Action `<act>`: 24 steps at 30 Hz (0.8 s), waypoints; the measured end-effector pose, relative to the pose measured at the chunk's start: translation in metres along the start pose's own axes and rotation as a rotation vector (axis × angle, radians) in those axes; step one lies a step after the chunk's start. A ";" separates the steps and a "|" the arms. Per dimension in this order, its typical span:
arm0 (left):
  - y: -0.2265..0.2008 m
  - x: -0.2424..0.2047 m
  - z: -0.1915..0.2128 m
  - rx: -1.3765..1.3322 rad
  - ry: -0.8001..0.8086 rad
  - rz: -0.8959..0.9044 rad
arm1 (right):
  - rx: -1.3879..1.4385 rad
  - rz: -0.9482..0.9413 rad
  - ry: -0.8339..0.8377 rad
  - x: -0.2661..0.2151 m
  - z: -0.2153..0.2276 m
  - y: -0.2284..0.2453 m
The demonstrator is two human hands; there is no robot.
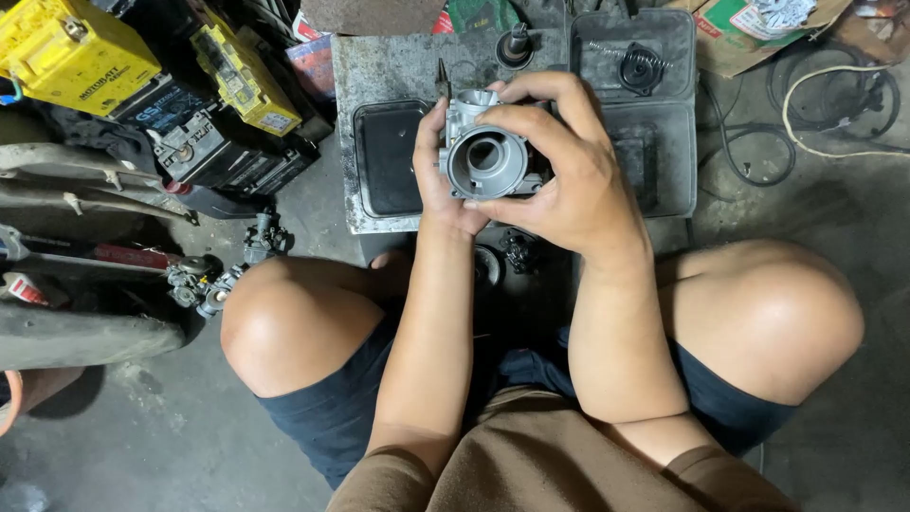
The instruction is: The person assembles a carburetor by inserting a spring and a black circular component into the main body. They then use a red-handled screwdriver to tighten screws on the top of the assembly.
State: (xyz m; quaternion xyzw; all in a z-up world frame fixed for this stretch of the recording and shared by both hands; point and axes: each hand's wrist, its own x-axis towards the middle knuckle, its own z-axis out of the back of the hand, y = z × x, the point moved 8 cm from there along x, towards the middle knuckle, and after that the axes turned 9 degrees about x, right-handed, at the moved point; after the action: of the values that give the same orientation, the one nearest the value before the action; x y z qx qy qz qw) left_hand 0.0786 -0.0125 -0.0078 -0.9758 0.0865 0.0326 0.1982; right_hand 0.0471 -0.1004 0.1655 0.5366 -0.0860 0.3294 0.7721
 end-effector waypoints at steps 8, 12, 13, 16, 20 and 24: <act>0.008 0.001 0.028 0.002 -0.178 0.067 | 0.036 -0.051 0.042 -0.004 -0.002 -0.015; 0.013 -0.001 0.045 0.031 -0.331 0.086 | 0.034 -0.057 0.037 -0.005 -0.003 -0.022; 0.013 -0.001 0.046 0.033 -0.330 0.089 | 0.033 -0.059 0.033 -0.005 -0.002 -0.023; 0.012 0.001 0.040 0.050 -0.271 0.090 | 0.056 -0.055 0.030 -0.005 0.000 -0.025; 0.011 0.003 0.050 0.162 -0.286 0.085 | 0.051 -0.035 0.008 -0.005 0.003 -0.028; 0.015 0.002 0.046 0.131 -0.267 0.136 | 0.057 -0.046 -0.021 -0.004 0.007 -0.030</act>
State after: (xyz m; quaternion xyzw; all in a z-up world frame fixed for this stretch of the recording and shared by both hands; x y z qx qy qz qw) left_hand 0.0766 -0.0083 -0.0565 -0.9396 0.1274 0.1695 0.2686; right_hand 0.0632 -0.1144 0.1430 0.5637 -0.0722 0.3080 0.7630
